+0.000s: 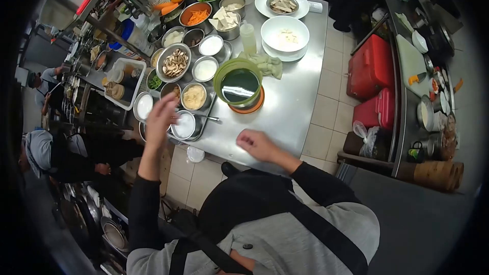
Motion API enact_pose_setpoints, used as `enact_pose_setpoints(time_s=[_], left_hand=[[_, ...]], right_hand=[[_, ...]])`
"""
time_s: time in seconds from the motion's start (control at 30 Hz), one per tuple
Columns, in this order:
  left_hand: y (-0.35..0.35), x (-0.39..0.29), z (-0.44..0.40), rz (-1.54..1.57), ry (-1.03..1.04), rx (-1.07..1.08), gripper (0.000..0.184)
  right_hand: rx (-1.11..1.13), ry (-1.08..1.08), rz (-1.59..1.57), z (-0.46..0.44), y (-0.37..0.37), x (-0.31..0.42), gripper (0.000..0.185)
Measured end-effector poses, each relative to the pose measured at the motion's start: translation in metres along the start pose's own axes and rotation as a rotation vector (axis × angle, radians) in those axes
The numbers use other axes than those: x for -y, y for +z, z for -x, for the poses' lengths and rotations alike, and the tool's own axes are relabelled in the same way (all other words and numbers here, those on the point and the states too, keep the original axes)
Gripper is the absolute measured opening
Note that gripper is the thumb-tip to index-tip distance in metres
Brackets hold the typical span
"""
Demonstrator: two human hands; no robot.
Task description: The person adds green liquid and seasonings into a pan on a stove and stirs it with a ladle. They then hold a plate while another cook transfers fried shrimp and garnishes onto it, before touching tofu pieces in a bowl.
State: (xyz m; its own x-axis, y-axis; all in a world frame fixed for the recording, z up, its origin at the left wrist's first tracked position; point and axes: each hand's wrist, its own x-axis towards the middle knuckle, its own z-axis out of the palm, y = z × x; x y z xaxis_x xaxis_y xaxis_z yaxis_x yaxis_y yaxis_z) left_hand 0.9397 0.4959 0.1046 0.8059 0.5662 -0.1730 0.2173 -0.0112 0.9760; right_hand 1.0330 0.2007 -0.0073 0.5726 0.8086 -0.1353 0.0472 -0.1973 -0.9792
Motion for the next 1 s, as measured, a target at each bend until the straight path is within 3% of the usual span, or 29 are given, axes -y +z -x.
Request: enact_pose_setpoints(time_s=[0.07, 0.13, 0.23, 0.33, 0.53, 0.77, 1.0], left_hand=[[0.057, 0.003, -0.014, -0.028, -0.181, 0.114, 0.064], [0.093, 0.012, -0.031, -0.046, -0.367, 0.126, 0.074], [0.122, 0.012, -0.043, -0.006, -0.43, 0.142, 0.069], [0.135, 0.022, -0.052, 0.048, -0.4, 0.061, 0.06], [0.147, 0.025, -0.06, 0.074, -0.411, -0.066, 0.058], [0.141, 0.019, -0.054, 0.236, -0.409, -0.06, 0.065], [0.12, -0.004, -0.044, 0.264, -0.35, -0.023, 0.067]], right_hand=[[0.106, -0.141, -0.02, -0.004, 0.006, -0.008, 0.014], [0.174, -0.145, -0.03, -0.006, 0.004, -0.001, 0.014], [0.211, -0.167, -0.032, -0.004, 0.001, -0.002, 0.015], [0.233, -0.138, -0.032, 0.001, -0.001, -0.012, 0.015], [0.305, -0.077, -0.019, 0.001, -0.002, -0.014, 0.015], [0.352, -0.045, -0.068, -0.01, 0.009, 0.0, 0.014], [0.437, -0.179, -0.025, -0.025, 0.041, 0.007, 0.016]])
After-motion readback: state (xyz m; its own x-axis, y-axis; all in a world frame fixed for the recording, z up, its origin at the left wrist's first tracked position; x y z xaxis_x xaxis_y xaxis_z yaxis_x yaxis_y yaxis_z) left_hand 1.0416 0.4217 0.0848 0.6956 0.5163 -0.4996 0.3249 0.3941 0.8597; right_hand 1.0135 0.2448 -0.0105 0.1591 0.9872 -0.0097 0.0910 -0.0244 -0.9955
